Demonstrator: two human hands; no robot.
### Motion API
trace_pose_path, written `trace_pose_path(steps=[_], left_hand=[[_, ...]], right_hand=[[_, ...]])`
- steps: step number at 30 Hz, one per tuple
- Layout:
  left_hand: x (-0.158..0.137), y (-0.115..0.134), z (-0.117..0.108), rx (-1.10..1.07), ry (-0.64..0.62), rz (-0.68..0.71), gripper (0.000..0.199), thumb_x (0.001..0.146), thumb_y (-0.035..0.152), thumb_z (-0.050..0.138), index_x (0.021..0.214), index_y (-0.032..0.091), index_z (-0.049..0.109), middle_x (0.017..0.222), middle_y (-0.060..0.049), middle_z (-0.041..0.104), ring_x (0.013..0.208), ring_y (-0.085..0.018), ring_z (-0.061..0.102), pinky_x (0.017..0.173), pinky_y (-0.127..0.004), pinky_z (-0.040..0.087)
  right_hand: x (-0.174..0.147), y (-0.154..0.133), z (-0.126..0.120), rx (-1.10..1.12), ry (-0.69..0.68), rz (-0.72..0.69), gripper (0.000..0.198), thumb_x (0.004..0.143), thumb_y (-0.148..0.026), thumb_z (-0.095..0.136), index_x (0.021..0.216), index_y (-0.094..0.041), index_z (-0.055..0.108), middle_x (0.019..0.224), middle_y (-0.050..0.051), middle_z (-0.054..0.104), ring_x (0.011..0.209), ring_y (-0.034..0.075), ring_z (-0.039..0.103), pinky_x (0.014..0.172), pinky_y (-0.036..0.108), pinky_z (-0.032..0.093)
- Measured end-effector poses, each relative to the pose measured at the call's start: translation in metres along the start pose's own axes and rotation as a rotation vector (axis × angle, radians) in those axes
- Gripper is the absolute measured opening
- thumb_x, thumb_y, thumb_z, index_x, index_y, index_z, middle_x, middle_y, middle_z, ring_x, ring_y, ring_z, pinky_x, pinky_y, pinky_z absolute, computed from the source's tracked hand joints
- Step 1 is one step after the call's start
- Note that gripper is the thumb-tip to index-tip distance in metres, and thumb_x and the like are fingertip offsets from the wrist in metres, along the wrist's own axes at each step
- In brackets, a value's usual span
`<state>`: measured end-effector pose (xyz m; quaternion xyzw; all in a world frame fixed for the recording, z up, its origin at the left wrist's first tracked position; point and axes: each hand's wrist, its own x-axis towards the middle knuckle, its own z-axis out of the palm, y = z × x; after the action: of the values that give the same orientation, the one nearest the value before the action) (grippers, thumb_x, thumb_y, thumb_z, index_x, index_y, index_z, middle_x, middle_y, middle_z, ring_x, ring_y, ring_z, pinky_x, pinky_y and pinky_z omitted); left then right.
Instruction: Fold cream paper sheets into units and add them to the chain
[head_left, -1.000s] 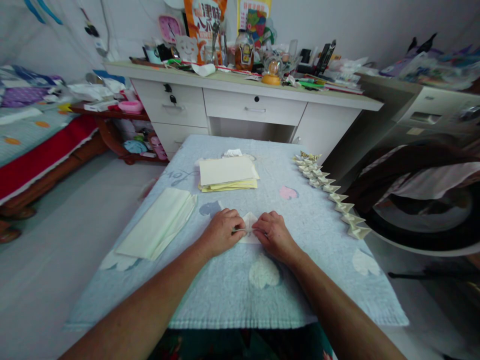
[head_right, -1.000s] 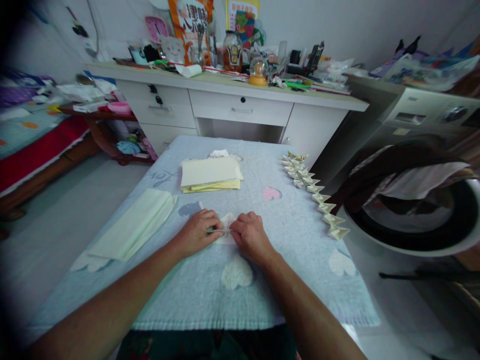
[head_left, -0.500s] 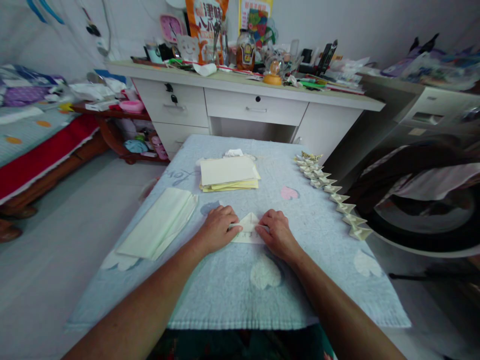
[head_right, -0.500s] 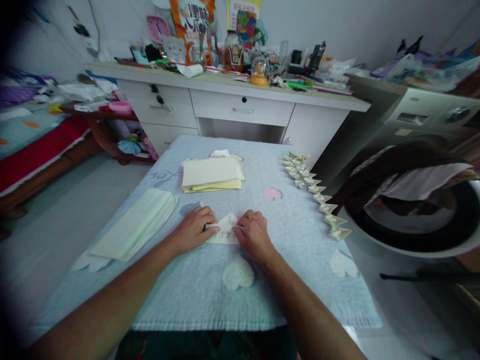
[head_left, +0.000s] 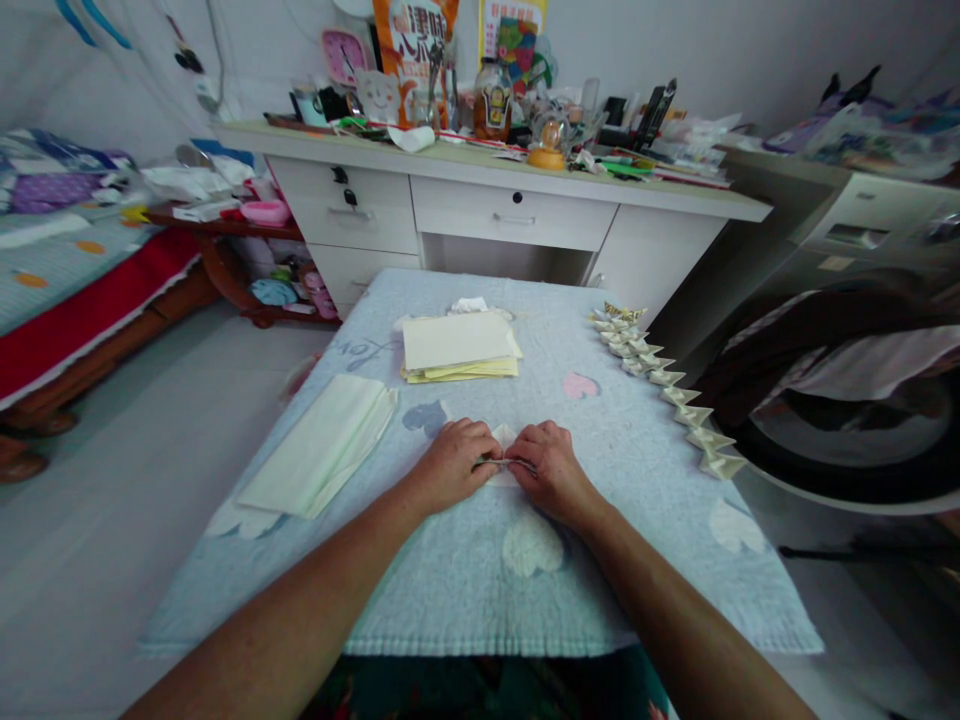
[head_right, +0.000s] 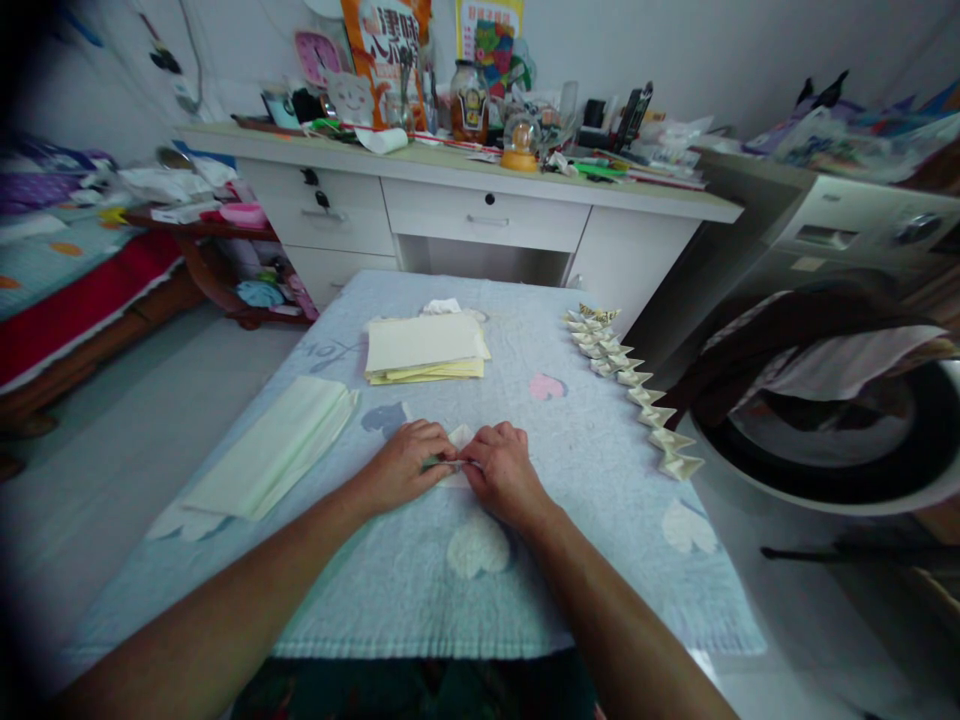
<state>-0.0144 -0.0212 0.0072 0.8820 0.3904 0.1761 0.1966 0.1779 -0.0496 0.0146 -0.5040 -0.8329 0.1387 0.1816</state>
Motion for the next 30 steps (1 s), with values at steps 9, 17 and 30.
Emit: trace_pose_path(steps=[9,17,30], left_hand=[[0.000,0.000,0.001,0.053,0.061,-0.086,0.018,0.088,0.032,0.055,0.083,0.019,0.066,0.088,-0.004,0.059,0.091,-0.020,0.054,0.082,-0.033,0.040],[-0.003,-0.003,-0.001,0.113,0.088,-0.195,0.020,0.084,0.038,0.060,0.082,0.020,0.068,0.095,-0.004,0.060,0.094,-0.022,0.054,0.080,-0.036,0.039],[-0.007,-0.011,-0.015,0.162,0.038,-0.203,0.021,0.081,0.040,0.062,0.078,0.019,0.064,0.096,-0.005,0.058,0.095,-0.024,0.048,0.081,-0.038,0.035]], right_hand=[[0.004,0.002,-0.001,0.059,0.014,0.122,0.014,0.089,-0.026,0.058,0.085,-0.021,0.071,0.090,0.004,0.062,0.089,0.019,0.047,0.080,0.033,0.030],[0.005,0.004,-0.001,0.000,0.035,0.248,0.016,0.086,-0.031,0.061,0.083,-0.019,0.071,0.094,0.006,0.061,0.093,0.021,0.047,0.082,0.034,0.031],[-0.002,0.020,-0.009,-0.015,0.058,0.324,0.015,0.083,-0.032,0.064,0.074,-0.020,0.069,0.095,0.006,0.059,0.092,0.023,0.046,0.077,0.034,0.029]])
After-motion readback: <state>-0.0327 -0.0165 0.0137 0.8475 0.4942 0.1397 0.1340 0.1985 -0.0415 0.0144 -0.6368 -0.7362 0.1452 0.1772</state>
